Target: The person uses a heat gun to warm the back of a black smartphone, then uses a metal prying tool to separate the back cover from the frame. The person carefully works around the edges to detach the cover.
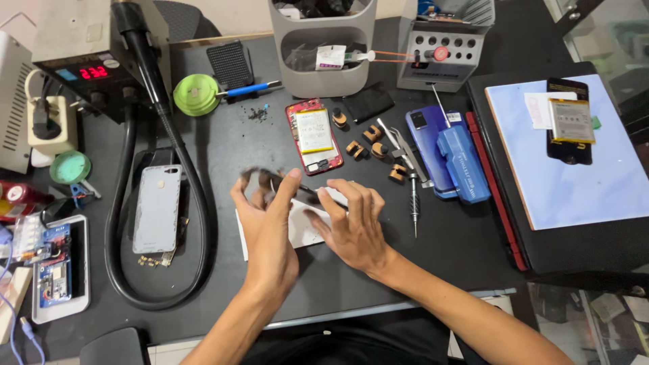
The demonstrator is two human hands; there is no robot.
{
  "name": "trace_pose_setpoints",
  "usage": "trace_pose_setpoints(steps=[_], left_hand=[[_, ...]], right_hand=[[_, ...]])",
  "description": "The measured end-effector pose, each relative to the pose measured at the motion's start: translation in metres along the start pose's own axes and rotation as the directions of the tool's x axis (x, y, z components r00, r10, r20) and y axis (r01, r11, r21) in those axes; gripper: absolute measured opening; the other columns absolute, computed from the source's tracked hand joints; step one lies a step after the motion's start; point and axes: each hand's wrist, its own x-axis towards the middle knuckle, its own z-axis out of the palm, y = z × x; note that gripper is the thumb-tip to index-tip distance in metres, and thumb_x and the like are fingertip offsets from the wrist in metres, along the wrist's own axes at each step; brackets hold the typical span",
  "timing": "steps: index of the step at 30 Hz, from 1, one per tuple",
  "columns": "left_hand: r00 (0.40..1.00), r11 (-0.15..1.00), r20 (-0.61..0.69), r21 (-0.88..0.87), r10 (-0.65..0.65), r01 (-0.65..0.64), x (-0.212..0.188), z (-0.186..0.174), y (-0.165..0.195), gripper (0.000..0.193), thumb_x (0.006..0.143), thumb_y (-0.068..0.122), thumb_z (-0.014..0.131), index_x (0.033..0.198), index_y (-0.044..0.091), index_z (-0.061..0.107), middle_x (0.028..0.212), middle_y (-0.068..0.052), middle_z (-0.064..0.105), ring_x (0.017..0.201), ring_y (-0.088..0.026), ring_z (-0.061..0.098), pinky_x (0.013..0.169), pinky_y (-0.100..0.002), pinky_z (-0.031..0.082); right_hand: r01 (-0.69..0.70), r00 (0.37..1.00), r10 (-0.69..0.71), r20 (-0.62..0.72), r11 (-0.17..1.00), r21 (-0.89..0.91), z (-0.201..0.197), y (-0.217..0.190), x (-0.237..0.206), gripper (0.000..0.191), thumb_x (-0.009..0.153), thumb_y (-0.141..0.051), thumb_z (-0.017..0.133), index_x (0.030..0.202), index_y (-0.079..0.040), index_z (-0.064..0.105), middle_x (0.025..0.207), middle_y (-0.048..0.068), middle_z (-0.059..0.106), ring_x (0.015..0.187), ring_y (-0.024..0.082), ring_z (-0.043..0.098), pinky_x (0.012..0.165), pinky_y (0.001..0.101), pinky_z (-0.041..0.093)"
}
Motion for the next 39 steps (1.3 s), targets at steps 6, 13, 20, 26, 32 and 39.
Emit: trace_pose_setpoints(steps=[6,13,20,26,32,39], left_hand=[[0.875,0.808,0.159,0.335,0.458,-0.484,0.007,-0.023,0.008,0.081,0.084,0.021,0.087,0.14,0.004,0.031,0.136,-0.012,0.061,0.123,-0.021,0.056,0.102,-0.038,0.04],[0.599,0.249,0.345,0.678,0.723,-0.692,0.006,-0.043,0.003,0.08,0.073,0.023,0.093,0.133,-0.003,0.047,0.125,-0.02,0.053,0.117,-0.031,0.052,0.1,-0.044,0.041],[0.483,0.021,0.454,0.711,0.749,-0.702,0.015,-0.046,-0.011,0.081,0.074,0.033,0.093,0.135,-0.001,0.051,0.122,-0.018,0.056,0.116,-0.035,0.052,0.094,-0.047,0.04],[0.495,0.019,0.443,0.731,0.748,-0.682,0.017,-0.048,-0.017,0.08,0.073,0.033,0.091,0.135,0.0,0.051,0.122,-0.019,0.053,0.113,-0.036,0.051,0.095,-0.049,0.04],[0.48,-0.017,0.462,0.733,0.746,-0.68,0.016,-0.049,-0.021,0.078,0.076,0.032,0.091,0.134,0.0,0.05,0.121,-0.019,0.05,0.107,-0.037,0.05,0.093,-0.049,0.039],[0.46,-0.039,0.483,0.72,0.745,-0.693,0.017,-0.052,-0.024,0.077,0.078,0.03,0.089,0.136,-0.001,0.049,0.122,-0.02,0.05,0.106,-0.038,0.049,0.092,-0.049,0.04]], right_hand=[[-0.073,0.997,0.07,0.019,0.98,0.184,-0.011,-0.001,0.005,0.071,0.083,-0.032,0.087,0.137,-0.01,0.047,0.138,0.016,0.051,0.124,0.034,0.052,0.104,0.0482,0.031],[-0.258,0.966,0.248,0.074,0.896,0.363,-0.038,0.001,0.033,0.028,0.096,-0.005,0.068,0.122,-0.004,0.061,0.121,0.012,0.067,0.115,0.029,0.063,0.103,0.0395,0.042],[-0.259,0.944,0.174,0.281,0.917,0.304,-0.086,-0.034,0.082,0.027,0.093,-0.01,0.069,0.12,-0.006,0.068,0.114,0.009,0.069,0.109,0.026,0.065,0.098,0.0385,0.044],[-0.171,0.934,0.107,0.341,0.971,0.165,-0.082,-0.049,0.104,0.037,0.094,-0.011,0.067,0.13,-0.005,0.066,0.121,0.01,0.066,0.111,0.028,0.063,0.098,0.0416,0.042],[-0.168,0.934,0.109,0.339,0.974,0.15,-0.077,-0.05,0.099,0.039,0.094,-0.011,0.065,0.132,-0.004,0.065,0.121,0.01,0.066,0.111,0.028,0.063,0.099,0.0422,0.043],[-0.181,0.935,0.121,0.334,0.971,0.153,-0.077,-0.051,0.095,0.037,0.094,-0.013,0.066,0.13,-0.004,0.066,0.121,0.01,0.067,0.111,0.03,0.063,0.101,0.0429,0.042]])
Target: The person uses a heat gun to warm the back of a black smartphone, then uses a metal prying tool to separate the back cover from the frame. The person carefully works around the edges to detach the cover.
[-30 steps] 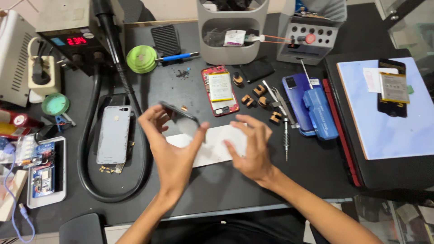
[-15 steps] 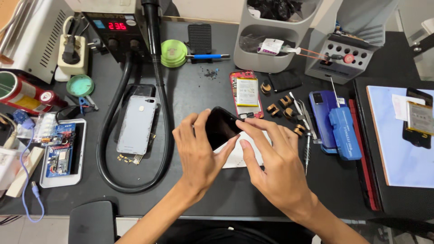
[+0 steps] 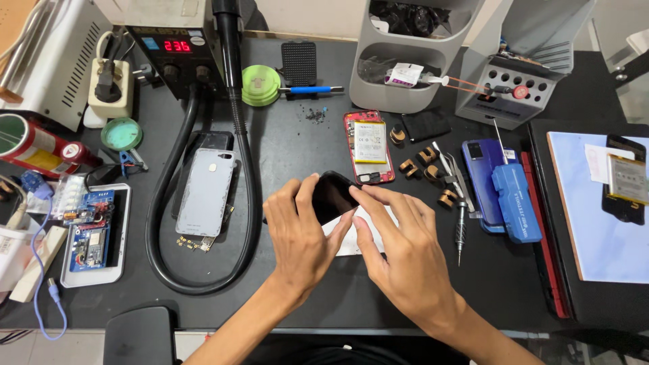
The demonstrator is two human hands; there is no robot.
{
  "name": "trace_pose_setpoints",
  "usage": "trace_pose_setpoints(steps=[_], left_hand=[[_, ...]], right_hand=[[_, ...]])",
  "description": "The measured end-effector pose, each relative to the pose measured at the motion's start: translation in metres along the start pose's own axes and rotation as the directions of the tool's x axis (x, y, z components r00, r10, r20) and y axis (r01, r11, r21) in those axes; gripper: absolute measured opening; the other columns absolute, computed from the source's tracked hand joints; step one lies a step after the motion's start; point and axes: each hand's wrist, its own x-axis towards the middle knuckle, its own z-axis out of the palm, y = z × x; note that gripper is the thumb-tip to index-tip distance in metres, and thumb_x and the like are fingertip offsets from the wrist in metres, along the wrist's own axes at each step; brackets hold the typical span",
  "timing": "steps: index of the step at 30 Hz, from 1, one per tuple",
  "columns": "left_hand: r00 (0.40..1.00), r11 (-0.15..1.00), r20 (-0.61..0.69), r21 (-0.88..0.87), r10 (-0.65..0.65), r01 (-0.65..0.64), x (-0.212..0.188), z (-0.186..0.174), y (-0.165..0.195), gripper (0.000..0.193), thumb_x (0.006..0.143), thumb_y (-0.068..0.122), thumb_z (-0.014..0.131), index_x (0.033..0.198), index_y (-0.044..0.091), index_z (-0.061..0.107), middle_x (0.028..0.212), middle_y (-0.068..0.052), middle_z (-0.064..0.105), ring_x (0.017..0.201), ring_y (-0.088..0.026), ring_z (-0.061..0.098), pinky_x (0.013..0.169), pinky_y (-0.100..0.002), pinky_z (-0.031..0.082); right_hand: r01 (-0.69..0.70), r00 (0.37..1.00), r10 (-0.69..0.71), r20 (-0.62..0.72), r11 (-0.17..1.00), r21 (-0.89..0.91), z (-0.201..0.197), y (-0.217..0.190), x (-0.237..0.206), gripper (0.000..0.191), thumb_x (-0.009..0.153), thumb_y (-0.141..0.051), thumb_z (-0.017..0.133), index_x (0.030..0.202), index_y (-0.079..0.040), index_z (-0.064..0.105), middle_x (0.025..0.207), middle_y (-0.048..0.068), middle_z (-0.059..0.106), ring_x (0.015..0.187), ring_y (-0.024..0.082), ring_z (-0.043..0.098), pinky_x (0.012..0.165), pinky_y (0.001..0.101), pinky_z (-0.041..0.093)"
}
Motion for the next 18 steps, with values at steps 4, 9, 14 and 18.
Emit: trace_pose_setpoints(steps=[4,9,14,18], left_hand=[[1.0,1.0,-0.001,-0.002,0.008,-0.008,-0.001,0.0,0.0,0.078,0.079,0.033,0.089,0.136,-0.002,0.048,0.12,-0.021,0.05,0.102,-0.037,0.049,0.089,-0.049,0.04],[1.0,1.0,-0.002,-0.007,0.021,-0.021,-0.005,0.002,0.001,0.078,0.08,0.032,0.089,0.136,-0.003,0.048,0.12,-0.021,0.05,0.1,-0.037,0.049,0.088,-0.048,0.04],[0.997,0.997,-0.047,-0.043,0.067,-0.069,-0.012,0.008,0.0,0.079,0.079,0.029,0.09,0.137,-0.005,0.047,0.121,-0.021,0.051,0.101,-0.037,0.049,0.09,-0.049,0.041],[0.993,0.991,-0.065,-0.09,0.095,-0.101,-0.017,0.011,-0.002,0.08,0.077,0.024,0.092,0.136,-0.005,0.046,0.122,-0.021,0.052,0.107,-0.038,0.051,0.095,-0.051,0.042]], right_hand=[[0.009,1.0,-0.009,0.0,1.0,-0.009,-0.001,0.0,-0.001,0.038,0.093,-0.014,0.066,0.129,-0.004,0.065,0.121,0.011,0.067,0.111,0.03,0.062,0.102,0.0434,0.041],[-0.002,1.0,0.002,-0.003,1.0,-0.012,-0.001,-0.002,-0.003,0.036,0.094,-0.013,0.066,0.128,-0.004,0.066,0.119,0.011,0.067,0.11,0.029,0.063,0.102,0.0433,0.041],[-0.023,1.0,0.023,-0.02,0.999,0.022,-0.003,-0.002,-0.003,0.028,0.093,-0.009,0.064,0.12,-0.003,0.067,0.114,0.01,0.067,0.107,0.028,0.064,0.099,0.0427,0.042],[-0.074,0.997,0.072,0.017,0.991,0.109,-0.006,0.005,-0.001,0.019,0.092,-0.004,0.061,0.11,-0.003,0.066,0.108,0.009,0.068,0.104,0.029,0.065,0.095,0.0409,0.044]])
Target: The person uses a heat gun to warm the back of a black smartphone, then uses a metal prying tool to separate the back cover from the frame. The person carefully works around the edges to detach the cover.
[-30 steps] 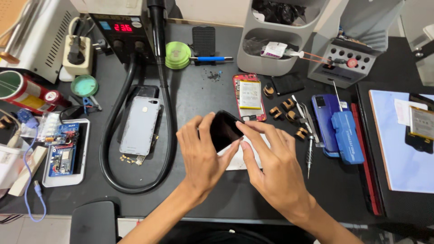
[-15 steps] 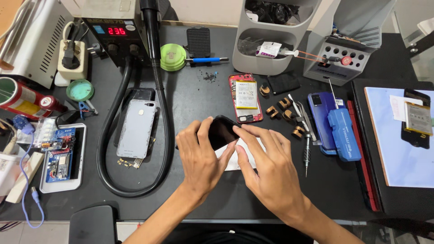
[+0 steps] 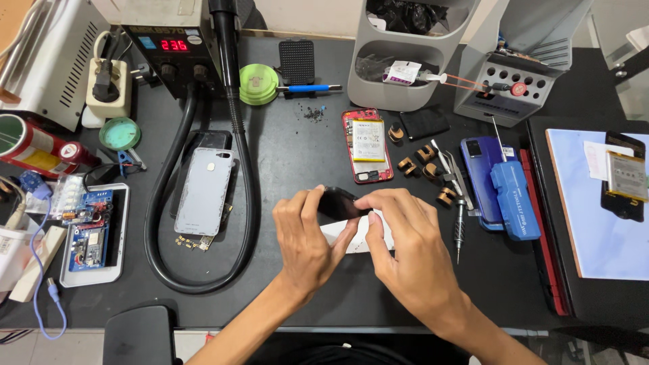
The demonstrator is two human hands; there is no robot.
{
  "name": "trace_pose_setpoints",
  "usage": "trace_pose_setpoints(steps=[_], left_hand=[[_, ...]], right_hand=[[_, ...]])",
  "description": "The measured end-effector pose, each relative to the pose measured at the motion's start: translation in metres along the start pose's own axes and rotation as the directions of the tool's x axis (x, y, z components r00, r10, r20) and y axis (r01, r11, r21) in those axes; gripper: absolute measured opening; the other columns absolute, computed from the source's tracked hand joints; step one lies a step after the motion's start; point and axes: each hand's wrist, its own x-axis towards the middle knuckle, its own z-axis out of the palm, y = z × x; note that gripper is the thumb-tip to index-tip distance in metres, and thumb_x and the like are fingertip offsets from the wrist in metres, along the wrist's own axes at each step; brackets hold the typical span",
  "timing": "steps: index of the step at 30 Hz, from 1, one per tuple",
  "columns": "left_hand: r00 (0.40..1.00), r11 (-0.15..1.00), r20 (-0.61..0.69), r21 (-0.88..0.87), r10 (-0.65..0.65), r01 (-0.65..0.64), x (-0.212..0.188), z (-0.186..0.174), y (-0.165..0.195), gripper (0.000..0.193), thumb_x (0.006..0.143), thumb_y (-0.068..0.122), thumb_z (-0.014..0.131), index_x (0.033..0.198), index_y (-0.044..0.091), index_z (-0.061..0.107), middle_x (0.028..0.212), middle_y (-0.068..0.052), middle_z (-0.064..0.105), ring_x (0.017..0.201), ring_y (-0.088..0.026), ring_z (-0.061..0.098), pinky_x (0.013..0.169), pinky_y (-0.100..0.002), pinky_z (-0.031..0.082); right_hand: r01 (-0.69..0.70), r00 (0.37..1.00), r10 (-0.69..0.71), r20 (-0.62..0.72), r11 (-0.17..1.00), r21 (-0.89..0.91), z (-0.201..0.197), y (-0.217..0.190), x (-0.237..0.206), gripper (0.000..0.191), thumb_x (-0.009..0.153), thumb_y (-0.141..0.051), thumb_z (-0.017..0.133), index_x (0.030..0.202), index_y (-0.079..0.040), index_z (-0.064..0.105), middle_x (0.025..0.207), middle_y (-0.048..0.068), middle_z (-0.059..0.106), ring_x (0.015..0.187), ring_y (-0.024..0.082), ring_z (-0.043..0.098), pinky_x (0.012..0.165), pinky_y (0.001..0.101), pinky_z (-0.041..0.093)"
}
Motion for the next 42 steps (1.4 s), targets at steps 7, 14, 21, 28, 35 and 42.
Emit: trace_pose_setpoints(steps=[7,14,21,28,35,42], left_hand=[[1.0,0.999,-0.019,-0.049,0.007,-0.008,-0.004,0.004,0.001,0.081,0.076,0.018,0.093,0.136,-0.006,0.045,0.125,-0.022,0.053,0.113,-0.039,0.054,0.097,-0.051,0.045],[1.0,0.997,0.008,-0.078,-0.006,0.006,-0.002,0.003,0.004,0.082,0.075,0.017,0.093,0.138,-0.007,0.045,0.127,-0.023,0.054,0.114,-0.041,0.056,0.098,-0.052,0.046],[1.0,0.994,0.003,-0.102,0.025,-0.024,-0.001,0.004,0.002,0.081,0.077,0.014,0.091,0.141,0.003,0.043,0.127,-0.025,0.054,0.115,-0.043,0.058,0.096,-0.051,0.048],[1.0,0.992,0.024,-0.127,0.001,0.002,0.0,0.0,-0.001,0.081,0.074,0.014,0.092,0.139,0.005,0.044,0.126,-0.026,0.054,0.113,-0.044,0.058,0.094,-0.052,0.049],[0.998,0.99,0.044,-0.127,-0.052,0.057,0.011,-0.007,0.002,0.082,0.072,0.013,0.092,0.137,0.001,0.044,0.122,-0.023,0.058,0.11,-0.04,0.059,0.093,-0.048,0.05],[0.993,0.975,0.1,-0.208,-0.056,0.076,0.02,-0.008,0.022,0.08,0.075,0.013,0.092,0.136,-0.002,0.043,0.113,-0.02,0.058,0.098,-0.036,0.058,0.085,-0.045,0.049]], right_hand=[[-0.038,0.998,0.035,0.047,0.996,0.077,-0.002,0.004,0.0,0.016,0.092,-0.003,0.06,0.106,-0.004,0.067,0.104,0.008,0.068,0.1,0.029,0.066,0.093,0.0393,0.046],[-0.047,0.998,0.042,0.054,0.995,0.093,-0.004,0.007,0.001,0.015,0.091,-0.003,0.06,0.105,-0.005,0.067,0.103,0.007,0.069,0.099,0.028,0.066,0.091,0.0382,0.047],[-0.077,0.995,0.07,0.065,0.991,0.11,-0.003,0.011,0.005,0.013,0.092,-0.003,0.06,0.103,-0.006,0.068,0.099,0.007,0.069,0.096,0.028,0.067,0.09,0.0382,0.047],[-0.059,0.997,0.051,0.063,0.99,0.124,-0.003,0.005,0.009,0.014,0.093,-0.003,0.06,0.104,-0.006,0.068,0.101,0.007,0.069,0.098,0.028,0.067,0.091,0.0381,0.047],[-0.014,0.994,-0.017,0.105,0.96,0.28,-0.022,0.017,0.012,0.025,0.097,-0.004,0.058,0.12,-0.003,0.067,0.112,0.01,0.068,0.107,0.026,0.07,0.092,0.0338,0.053],[-0.354,0.929,0.361,0.082,0.932,-0.082,-0.059,0.115,0.01,0.02,0.098,-0.013,0.063,0.116,-0.01,0.072,0.107,0.007,0.071,0.094,0.028,0.07,0.077,0.0367,0.052]])
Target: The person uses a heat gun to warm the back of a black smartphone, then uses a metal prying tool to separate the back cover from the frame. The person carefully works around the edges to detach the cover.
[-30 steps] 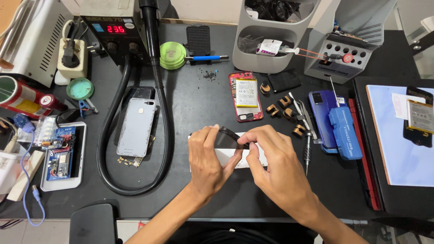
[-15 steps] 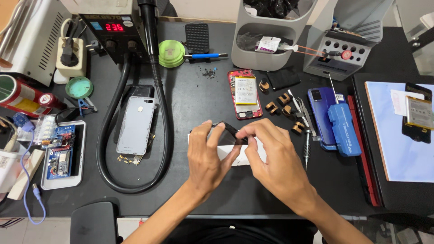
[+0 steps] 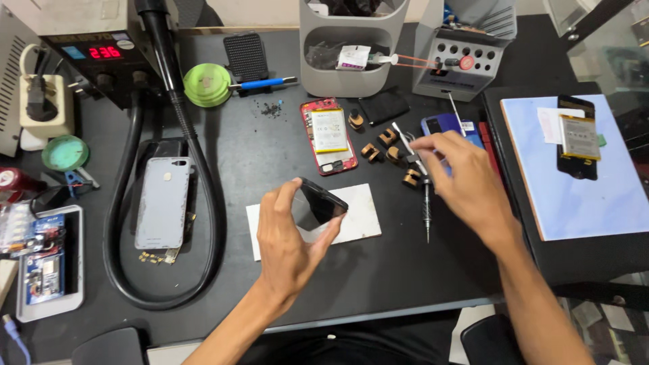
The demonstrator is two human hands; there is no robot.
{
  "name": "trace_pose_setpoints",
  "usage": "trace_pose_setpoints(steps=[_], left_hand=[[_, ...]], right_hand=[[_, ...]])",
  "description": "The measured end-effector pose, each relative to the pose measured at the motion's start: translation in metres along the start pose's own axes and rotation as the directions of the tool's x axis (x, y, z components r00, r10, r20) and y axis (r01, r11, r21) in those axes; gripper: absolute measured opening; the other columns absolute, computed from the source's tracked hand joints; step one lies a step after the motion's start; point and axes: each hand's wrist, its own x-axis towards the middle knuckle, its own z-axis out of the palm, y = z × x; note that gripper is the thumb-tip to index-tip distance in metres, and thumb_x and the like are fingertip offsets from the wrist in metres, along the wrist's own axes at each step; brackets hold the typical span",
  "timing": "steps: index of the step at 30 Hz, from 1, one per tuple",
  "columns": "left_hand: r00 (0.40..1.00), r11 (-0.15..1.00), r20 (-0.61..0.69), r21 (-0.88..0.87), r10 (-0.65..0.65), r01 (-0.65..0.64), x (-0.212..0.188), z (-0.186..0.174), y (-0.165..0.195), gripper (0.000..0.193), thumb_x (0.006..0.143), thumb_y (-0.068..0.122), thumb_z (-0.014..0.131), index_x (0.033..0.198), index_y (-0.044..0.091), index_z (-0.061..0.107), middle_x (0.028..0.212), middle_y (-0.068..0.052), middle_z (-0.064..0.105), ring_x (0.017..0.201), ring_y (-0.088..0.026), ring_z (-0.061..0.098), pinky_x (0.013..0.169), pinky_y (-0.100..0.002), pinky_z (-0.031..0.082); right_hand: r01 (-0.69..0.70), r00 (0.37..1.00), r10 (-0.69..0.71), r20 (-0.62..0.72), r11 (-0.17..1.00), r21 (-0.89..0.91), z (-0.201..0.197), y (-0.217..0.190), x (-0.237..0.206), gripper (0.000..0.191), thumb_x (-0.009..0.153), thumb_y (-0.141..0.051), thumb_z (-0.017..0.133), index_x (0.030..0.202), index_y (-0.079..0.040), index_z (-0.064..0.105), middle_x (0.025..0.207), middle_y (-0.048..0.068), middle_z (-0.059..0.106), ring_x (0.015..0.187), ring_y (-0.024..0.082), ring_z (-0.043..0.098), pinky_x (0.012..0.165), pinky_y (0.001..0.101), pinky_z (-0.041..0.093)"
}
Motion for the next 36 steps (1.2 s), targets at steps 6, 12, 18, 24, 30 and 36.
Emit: trace_pose_setpoints(steps=[6,12,18,24,30,36], left_hand=[[1.0,0.999,0.021,-0.037,-0.015,0.016,0.011,0.01,0.018,0.08,0.075,0.014,0.093,0.136,-0.002,0.044,0.108,-0.018,0.057,0.095,-0.035,0.059,0.083,-0.044,0.049],[0.987,0.988,-0.064,-0.057,-0.144,0.141,0.024,0.02,0.026,0.08,0.077,0.016,0.094,0.137,-0.002,0.044,0.118,-0.02,0.056,0.106,-0.036,0.061,0.093,-0.043,0.052],[0.948,0.961,-0.162,-0.076,-0.274,0.265,0.021,0.022,0.029,0.083,0.076,0.018,0.096,0.137,-0.001,0.044,0.12,-0.017,0.056,0.106,-0.029,0.059,0.096,-0.04,0.05],[0.933,0.954,-0.204,-0.022,-0.296,0.298,-0.004,0.018,0.028,0.085,0.074,0.019,0.097,0.136,-0.002,0.043,0.116,-0.017,0.055,0.104,-0.03,0.056,0.094,-0.041,0.048],[0.931,0.964,-0.261,0.005,-0.255,0.265,-0.017,0.021,0.024,0.086,0.074,0.019,0.096,0.136,-0.002,0.041,0.118,-0.019,0.054,0.106,-0.031,0.057,0.093,-0.042,0.048],[0.926,0.959,-0.251,-0.051,-0.282,0.279,-0.024,0.025,0.023,0.085,0.073,0.016,0.097,0.136,-0.001,0.042,0.115,-0.015,0.056,0.105,-0.029,0.058,0.093,-0.041,0.048]], right_hand=[[0.299,0.954,-0.265,0.138,0.855,-0.424,0.018,0.076,0.019,0.016,0.093,-0.021,0.068,0.107,-0.017,0.076,0.1,0.006,0.066,0.096,0.028,0.062,0.092,0.0436,0.041],[0.354,0.931,-0.262,0.255,0.82,-0.45,0.031,0.095,0.033,0.021,0.09,-0.025,0.07,0.11,-0.018,0.074,0.101,0.004,0.063,0.097,0.026,0.06,0.087,0.0458,0.039],[0.345,0.926,-0.233,0.298,0.843,-0.413,0.027,0.084,0.046,0.013,0.089,-0.026,0.071,0.097,-0.017,0.074,0.101,0.004,0.062,0.1,0.026,0.061,0.09,0.0463,0.039],[0.245,0.96,-0.241,0.144,0.97,-0.008,0.016,0.065,0.037,0.017,0.084,-0.025,0.077,0.094,-0.011,0.073,0.101,0.004,0.063,0.092,0.023,0.063,0.088,0.0399,0.044],[0.218,0.971,-0.223,0.087,0.974,0.064,0.014,0.051,0.037,0.018,0.085,-0.017,0.079,0.096,-0.004,0.074,0.1,0.007,0.063,0.09,0.021,0.064,0.083,0.0348,0.05],[0.09,0.981,-0.103,0.162,0.992,0.085,0.02,0.06,0.048,0.016,0.089,-0.017,0.075,0.096,-0.004,0.073,0.099,0.006,0.062,0.085,0.016,0.067,0.078,0.0323,0.054]])
